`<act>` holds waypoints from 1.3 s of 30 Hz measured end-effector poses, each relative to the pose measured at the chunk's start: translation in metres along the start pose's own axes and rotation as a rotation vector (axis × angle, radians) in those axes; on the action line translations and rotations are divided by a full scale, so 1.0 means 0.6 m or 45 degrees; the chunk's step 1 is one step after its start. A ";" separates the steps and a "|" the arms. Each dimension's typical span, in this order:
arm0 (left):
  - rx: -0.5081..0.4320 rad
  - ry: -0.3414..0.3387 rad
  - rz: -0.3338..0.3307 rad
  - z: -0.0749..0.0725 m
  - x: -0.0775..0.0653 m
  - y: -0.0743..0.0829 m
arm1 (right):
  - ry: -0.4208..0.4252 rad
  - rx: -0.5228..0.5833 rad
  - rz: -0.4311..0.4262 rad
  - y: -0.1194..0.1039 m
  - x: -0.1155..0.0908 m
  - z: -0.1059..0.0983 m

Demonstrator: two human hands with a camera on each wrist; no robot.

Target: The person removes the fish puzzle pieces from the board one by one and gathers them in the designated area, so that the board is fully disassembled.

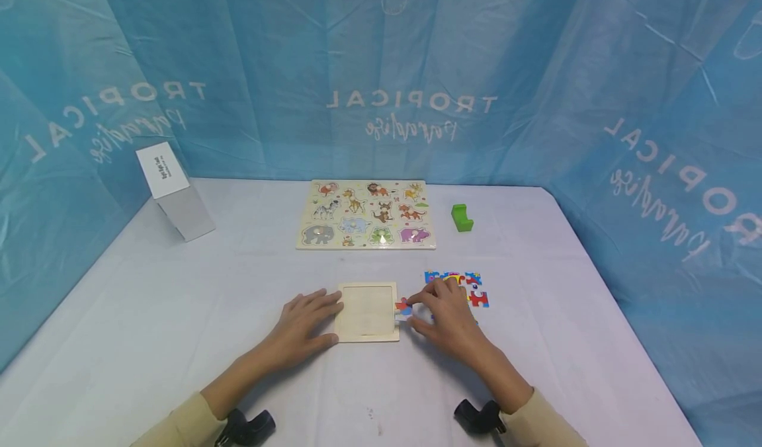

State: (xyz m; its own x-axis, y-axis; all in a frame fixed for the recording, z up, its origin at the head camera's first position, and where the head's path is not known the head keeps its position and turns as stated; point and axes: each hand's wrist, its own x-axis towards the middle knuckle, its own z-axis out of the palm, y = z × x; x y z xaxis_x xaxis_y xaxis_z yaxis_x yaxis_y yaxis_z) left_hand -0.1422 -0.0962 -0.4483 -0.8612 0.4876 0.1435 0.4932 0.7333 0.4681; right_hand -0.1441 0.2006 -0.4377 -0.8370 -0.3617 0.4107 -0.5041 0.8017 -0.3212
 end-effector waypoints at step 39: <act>-0.008 0.005 -0.002 0.002 -0.001 -0.002 | -0.061 -0.083 0.207 0.149 -0.118 -0.088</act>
State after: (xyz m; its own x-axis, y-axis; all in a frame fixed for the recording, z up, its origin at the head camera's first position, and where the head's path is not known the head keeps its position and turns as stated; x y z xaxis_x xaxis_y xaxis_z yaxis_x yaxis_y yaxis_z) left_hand -0.1422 -0.0966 -0.4500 -0.8624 0.4848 0.1459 0.4911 0.7310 0.4738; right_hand -0.1188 0.3229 -0.4507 -0.9163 -0.2457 0.3164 -0.3477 0.8800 -0.3236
